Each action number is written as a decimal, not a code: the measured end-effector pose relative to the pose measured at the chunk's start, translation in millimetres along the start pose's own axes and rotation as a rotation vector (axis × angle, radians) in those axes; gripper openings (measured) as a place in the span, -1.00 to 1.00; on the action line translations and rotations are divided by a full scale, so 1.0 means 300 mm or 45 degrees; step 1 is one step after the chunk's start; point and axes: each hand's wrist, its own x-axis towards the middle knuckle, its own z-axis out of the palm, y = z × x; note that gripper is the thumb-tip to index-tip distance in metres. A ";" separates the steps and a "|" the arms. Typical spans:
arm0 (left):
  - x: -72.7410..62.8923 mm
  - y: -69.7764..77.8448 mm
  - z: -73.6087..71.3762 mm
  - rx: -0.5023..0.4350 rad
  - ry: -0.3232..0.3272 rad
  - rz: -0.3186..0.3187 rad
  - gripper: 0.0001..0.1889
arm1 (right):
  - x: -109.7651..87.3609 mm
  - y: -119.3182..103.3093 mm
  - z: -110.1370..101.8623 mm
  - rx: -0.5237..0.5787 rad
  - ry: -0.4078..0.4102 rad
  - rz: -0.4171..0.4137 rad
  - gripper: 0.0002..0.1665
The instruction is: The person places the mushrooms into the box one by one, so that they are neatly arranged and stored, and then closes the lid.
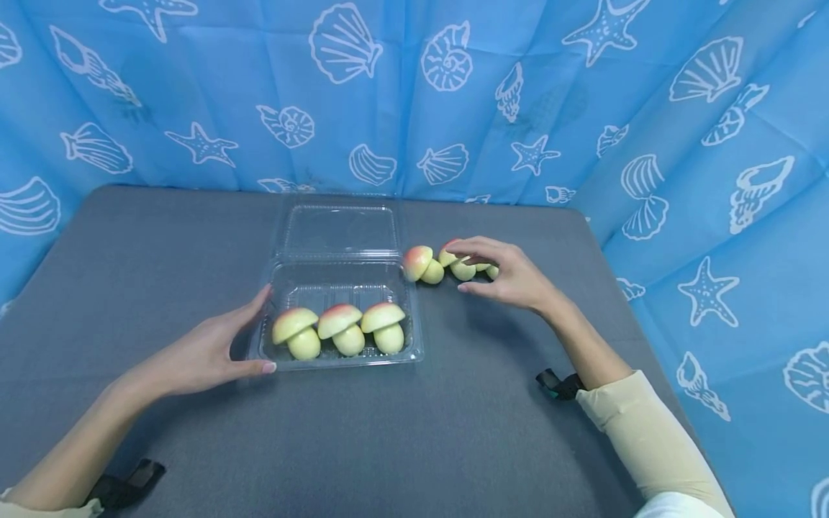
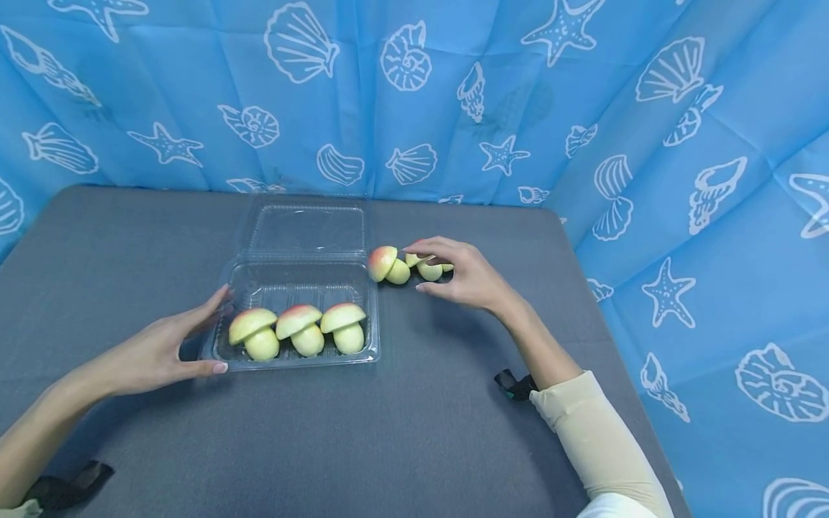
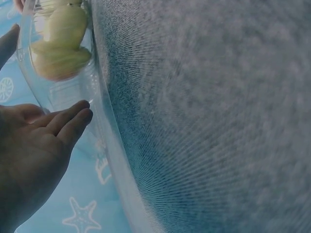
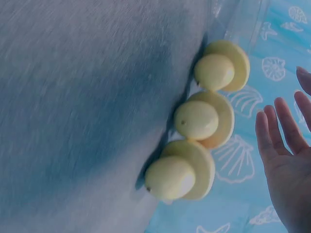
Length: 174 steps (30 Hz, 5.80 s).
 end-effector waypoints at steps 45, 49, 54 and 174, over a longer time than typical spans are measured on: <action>0.003 -0.010 0.003 -0.018 0.001 -0.005 0.20 | -0.135 0.349 -0.131 0.287 -0.047 0.590 -0.21; 0.002 -0.010 0.003 -0.023 -0.005 -0.013 0.20 | -0.139 0.366 -0.127 0.328 -0.066 0.609 -0.17; 0.002 -0.007 0.000 -0.030 -0.013 -0.022 0.20 | -0.140 0.383 -0.124 0.365 -0.100 0.619 -0.14; -0.003 -0.001 -0.002 -0.053 -0.030 -0.038 0.20 | 0.341 -0.104 0.340 0.415 -0.280 0.341 -0.16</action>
